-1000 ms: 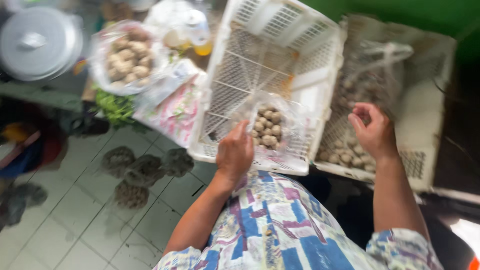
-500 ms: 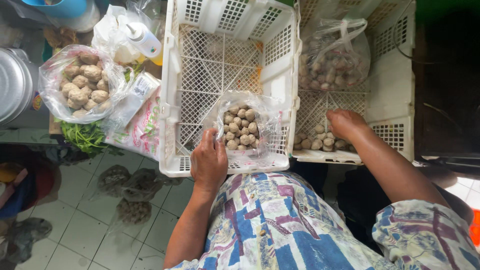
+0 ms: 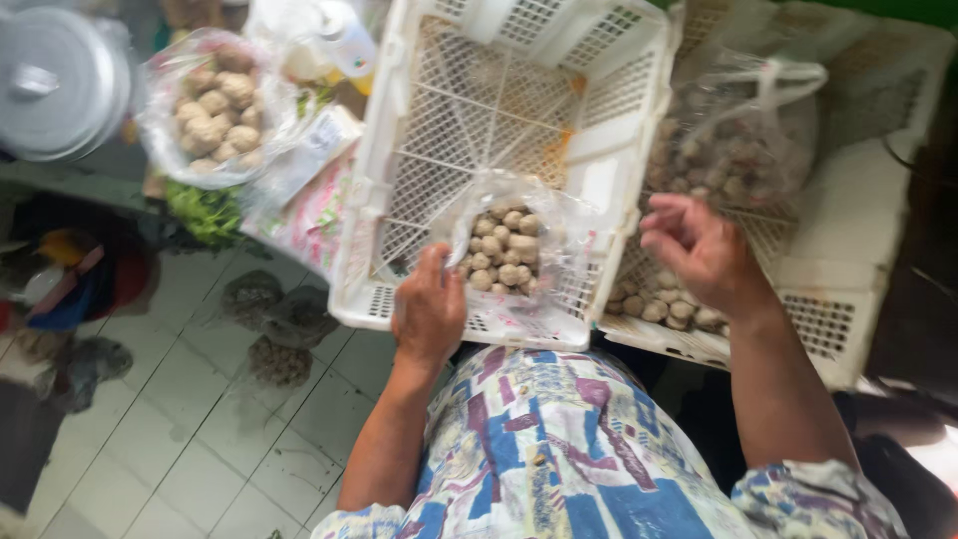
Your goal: The person sits at a table and packs round meatballs by hand from a plastic crate into clear plastic bags, filling one bag at a time. They open each bag, place the meatballs inside, then set filled bags into the crate and start another bag.
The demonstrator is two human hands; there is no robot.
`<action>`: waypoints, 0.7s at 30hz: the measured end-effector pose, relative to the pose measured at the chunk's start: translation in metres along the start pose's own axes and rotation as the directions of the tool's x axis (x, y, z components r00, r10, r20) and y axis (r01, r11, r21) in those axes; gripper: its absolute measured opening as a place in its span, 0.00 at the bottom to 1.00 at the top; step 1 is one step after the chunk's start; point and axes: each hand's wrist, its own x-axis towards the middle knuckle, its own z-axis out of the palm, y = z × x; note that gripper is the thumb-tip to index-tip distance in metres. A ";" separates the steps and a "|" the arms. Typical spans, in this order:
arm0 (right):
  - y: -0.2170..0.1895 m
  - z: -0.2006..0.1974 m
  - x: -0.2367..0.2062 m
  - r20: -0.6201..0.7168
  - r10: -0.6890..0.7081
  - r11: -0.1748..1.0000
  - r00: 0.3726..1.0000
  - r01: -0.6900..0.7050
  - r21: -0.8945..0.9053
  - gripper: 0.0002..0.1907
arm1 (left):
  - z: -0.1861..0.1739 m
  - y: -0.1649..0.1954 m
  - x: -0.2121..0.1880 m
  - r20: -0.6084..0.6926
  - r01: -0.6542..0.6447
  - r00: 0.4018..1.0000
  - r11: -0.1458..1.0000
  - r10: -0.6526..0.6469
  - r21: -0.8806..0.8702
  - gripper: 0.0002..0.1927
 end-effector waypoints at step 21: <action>0.007 -0.008 -0.026 0.148 0.229 0.968 0.962 -0.209 -0.137 0.21 | 0.004 0.005 -0.002 0.089 0.097 0.991 0.995 -0.098 0.016 0.10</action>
